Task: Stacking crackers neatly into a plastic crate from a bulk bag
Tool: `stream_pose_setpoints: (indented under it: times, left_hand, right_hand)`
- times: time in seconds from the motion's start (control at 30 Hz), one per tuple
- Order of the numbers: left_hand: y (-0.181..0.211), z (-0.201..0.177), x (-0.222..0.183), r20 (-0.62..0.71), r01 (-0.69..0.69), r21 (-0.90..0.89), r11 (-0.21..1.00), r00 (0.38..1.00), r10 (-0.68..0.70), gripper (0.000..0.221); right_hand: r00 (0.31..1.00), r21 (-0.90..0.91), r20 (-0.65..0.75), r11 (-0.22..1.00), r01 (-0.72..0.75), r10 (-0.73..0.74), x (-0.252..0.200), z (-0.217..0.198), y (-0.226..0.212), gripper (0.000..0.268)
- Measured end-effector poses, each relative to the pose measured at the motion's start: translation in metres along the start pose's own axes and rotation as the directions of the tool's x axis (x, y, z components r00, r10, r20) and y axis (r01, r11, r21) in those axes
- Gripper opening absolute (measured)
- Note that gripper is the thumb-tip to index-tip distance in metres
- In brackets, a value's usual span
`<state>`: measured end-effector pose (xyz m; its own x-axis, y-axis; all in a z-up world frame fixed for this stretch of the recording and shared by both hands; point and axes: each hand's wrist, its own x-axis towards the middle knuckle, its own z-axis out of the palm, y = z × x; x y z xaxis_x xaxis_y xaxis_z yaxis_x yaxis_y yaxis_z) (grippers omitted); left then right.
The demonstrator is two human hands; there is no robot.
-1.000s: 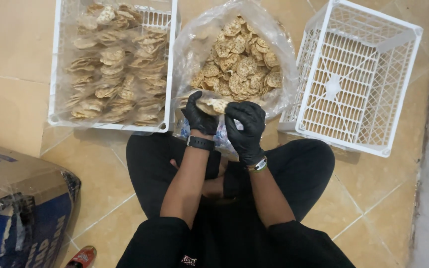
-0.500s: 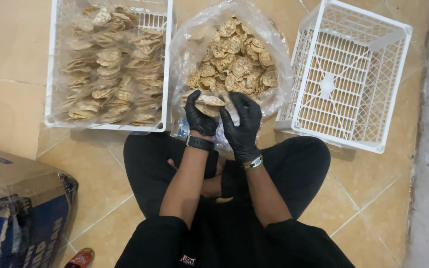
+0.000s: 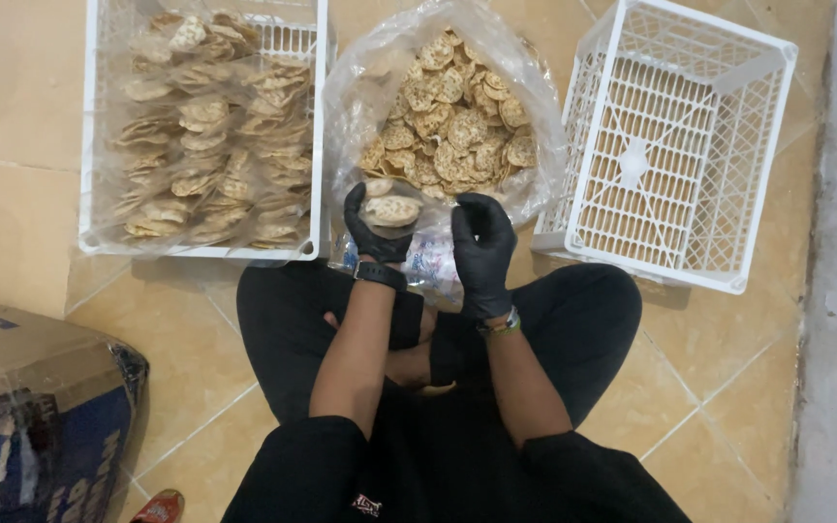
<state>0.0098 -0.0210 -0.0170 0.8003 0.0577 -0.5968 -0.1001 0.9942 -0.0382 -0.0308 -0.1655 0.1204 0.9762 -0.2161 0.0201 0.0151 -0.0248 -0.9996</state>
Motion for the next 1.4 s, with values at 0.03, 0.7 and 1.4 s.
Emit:
stream_pose_setpoints:
  times: [0.03,0.7,1.4]
  left_hand:
    - [0.001,0.001,-0.005,-0.014,0.001,0.001,1.0,1.0,-0.001,0.043]
    - [0.013,-0.015,0.023,-0.047,0.021,-0.037,0.999,0.999,-0.022,0.053]
    - [-0.001,-0.017,0.012,-0.091,0.054,0.029,0.998,0.995,-0.052,0.067]
  right_hand:
    - [0.988,-0.091,-0.062,0.987,0.132,-0.138,-0.004,0.001,-0.001,0.021]
    - [0.98,-0.165,-0.112,0.976,0.145,-0.164,0.075,-0.002,0.102,0.017]
    - [0.988,-0.637,0.154,0.765,0.091,0.01,0.103,-0.003,0.238,0.019]
